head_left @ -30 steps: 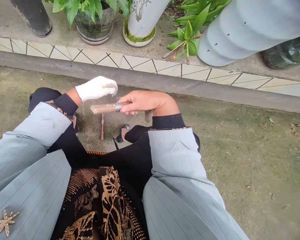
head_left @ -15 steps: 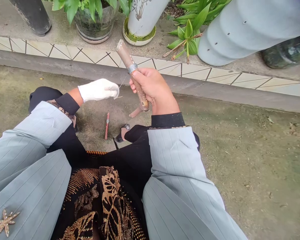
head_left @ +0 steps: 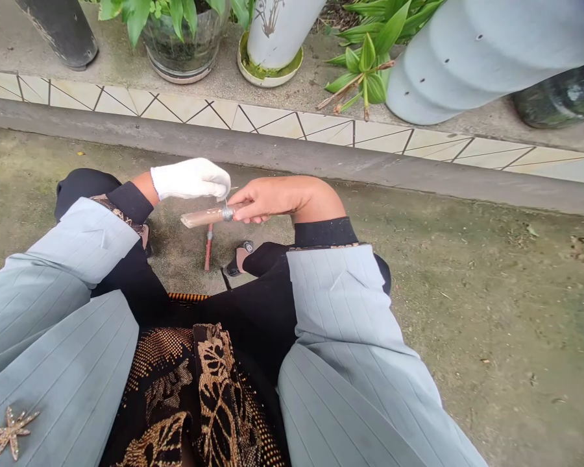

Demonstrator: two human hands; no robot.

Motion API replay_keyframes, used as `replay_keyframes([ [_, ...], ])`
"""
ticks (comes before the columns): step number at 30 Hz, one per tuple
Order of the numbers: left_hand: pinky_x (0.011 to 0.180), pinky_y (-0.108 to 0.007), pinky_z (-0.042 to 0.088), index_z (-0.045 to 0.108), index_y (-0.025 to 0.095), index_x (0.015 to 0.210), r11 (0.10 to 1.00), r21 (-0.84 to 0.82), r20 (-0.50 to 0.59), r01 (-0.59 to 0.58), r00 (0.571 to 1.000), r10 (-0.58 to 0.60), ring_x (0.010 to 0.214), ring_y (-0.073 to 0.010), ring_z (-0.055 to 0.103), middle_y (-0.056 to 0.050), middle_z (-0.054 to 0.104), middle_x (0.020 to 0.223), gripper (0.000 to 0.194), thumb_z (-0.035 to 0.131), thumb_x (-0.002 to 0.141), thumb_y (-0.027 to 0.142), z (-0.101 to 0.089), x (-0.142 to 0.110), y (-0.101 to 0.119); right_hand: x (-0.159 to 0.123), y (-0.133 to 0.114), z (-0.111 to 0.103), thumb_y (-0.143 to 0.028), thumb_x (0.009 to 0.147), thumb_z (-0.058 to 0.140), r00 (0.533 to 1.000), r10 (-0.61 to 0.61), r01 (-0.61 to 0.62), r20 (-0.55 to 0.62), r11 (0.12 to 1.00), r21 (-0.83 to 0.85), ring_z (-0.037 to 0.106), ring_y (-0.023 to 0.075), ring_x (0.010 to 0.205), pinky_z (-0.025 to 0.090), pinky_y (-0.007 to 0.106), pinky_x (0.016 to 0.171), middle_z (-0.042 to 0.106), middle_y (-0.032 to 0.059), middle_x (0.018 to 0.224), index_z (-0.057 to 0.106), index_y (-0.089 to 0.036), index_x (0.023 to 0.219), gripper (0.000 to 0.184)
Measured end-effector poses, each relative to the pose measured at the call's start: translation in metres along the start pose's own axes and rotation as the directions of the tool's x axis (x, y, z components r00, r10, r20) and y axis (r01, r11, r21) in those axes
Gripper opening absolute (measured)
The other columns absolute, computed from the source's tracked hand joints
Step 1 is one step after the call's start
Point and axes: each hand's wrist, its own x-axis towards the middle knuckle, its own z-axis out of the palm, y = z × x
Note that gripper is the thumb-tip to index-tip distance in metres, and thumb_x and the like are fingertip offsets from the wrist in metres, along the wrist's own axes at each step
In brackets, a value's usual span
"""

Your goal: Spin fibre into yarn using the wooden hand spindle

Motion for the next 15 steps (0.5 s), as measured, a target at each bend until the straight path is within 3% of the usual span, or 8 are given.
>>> replay_keyframes([
  [2, 0.057, -0.022, 0.043, 0.064, 0.013, 0.084, 0.969, -0.248, -0.104, -0.007, 0.994, -0.02, 0.059, -0.0097, 0.054, -0.003, 0.064, 0.072, 0.019, 0.059, 0.085, 0.031, -0.004, -0.001, 0.002, -0.014, -0.002, -0.002, -0.049, 0.076, 0.071, 0.965, -0.171, 0.211, -0.2, 0.957, 0.199, 0.047, 0.0096, 0.055, 0.038, 0.026, 0.055, 0.057, -0.0015, 0.067, 0.062, -0.019, 0.08, 0.031],
  [3, 0.054, -0.022, 0.043, 0.063, 0.012, 0.084, 0.937, -0.348, -0.147, -0.027, 0.989, -0.026, 0.056, -0.0089, 0.051, -0.004, 0.064, 0.072, 0.019, 0.057, 0.087, 0.03, -0.005, -0.001, 0.004, -0.019, -0.002, -0.004, -0.051, 0.075, 0.071, 0.909, -0.225, 0.329, -0.351, 0.905, 0.27, 0.046, 0.0095, 0.055, 0.037, 0.026, 0.054, 0.056, -0.0011, 0.068, 0.06, -0.02, 0.079, 0.033],
  [5, 0.052, -0.022, 0.043, 0.063, 0.011, 0.086, 0.898, -0.438, -0.186, -0.048, 0.982, -0.038, 0.053, -0.0081, 0.049, -0.006, 0.063, 0.072, 0.022, 0.052, 0.092, 0.029, -0.007, -0.002, 0.006, -0.027, 0.0, -0.007, -0.052, 0.076, 0.07, 0.731, -0.243, 0.533, -0.638, 0.787, 0.311, 0.043, 0.01, 0.055, 0.035, 0.027, 0.052, 0.054, 0.0, 0.07, 0.055, -0.02, 0.077, 0.035],
  [7, 0.054, -0.022, 0.044, 0.065, 0.01, 0.087, 0.919, -0.394, -0.153, -0.012, 0.987, -0.053, 0.055, -0.0085, 0.051, -0.007, 0.062, 0.07, 0.027, 0.05, 0.095, 0.03, -0.008, -0.004, 0.01, -0.027, 0.004, -0.011, -0.055, 0.079, 0.066, 0.589, -0.19, 0.611, -0.786, 0.741, 0.279, 0.043, 0.0126, 0.057, 0.036, 0.029, 0.052, 0.053, 0.0016, 0.07, 0.052, -0.022, 0.078, 0.035],
  [8, 0.054, -0.022, 0.043, 0.066, 0.01, 0.088, 0.934, -0.356, -0.132, 0.013, 0.989, -0.064, 0.055, -0.0089, 0.052, -0.007, 0.061, 0.068, 0.028, 0.05, 0.095, 0.031, -0.007, -0.004, 0.011, -0.024, 0.006, -0.012, -0.057, 0.08, 0.064, 0.553, -0.151, 0.602, -0.82, 0.752, 0.267, 0.044, 0.0144, 0.058, 0.036, 0.03, 0.051, 0.054, 0.0025, 0.07, 0.051, -0.024, 0.079, 0.035],
  [11, 0.053, -0.023, 0.041, 0.068, 0.009, 0.09, 0.957, -0.289, -0.081, 0.028, 0.995, -0.054, 0.054, -0.0095, 0.052, -0.007, 0.06, 0.064, 0.03, 0.051, 0.094, 0.033, -0.005, -0.004, 0.015, -0.012, 0.012, -0.014, -0.054, 0.084, 0.058, 0.526, 0.02, 0.442, -0.85, 0.847, 0.294, 0.048, 0.017, 0.061, 0.041, 0.032, 0.053, 0.056, 0.0039, 0.073, 0.048, -0.026, 0.077, 0.03],
  [15, 0.051, -0.023, 0.038, 0.069, 0.011, 0.086, 0.978, -0.209, -0.034, 0.013, 0.999, -0.021, 0.052, -0.0092, 0.049, -0.005, 0.058, 0.063, 0.026, 0.053, 0.091, 0.03, -0.005, -0.003, 0.018, 0.001, 0.014, -0.014, -0.034, 0.085, 0.058, 0.483, 0.185, -0.001, -0.856, 0.978, 0.211, 0.051, 0.0154, 0.058, 0.042, 0.032, 0.06, 0.054, 0.0029, 0.066, 0.049, -0.021, 0.07, 0.021],
])
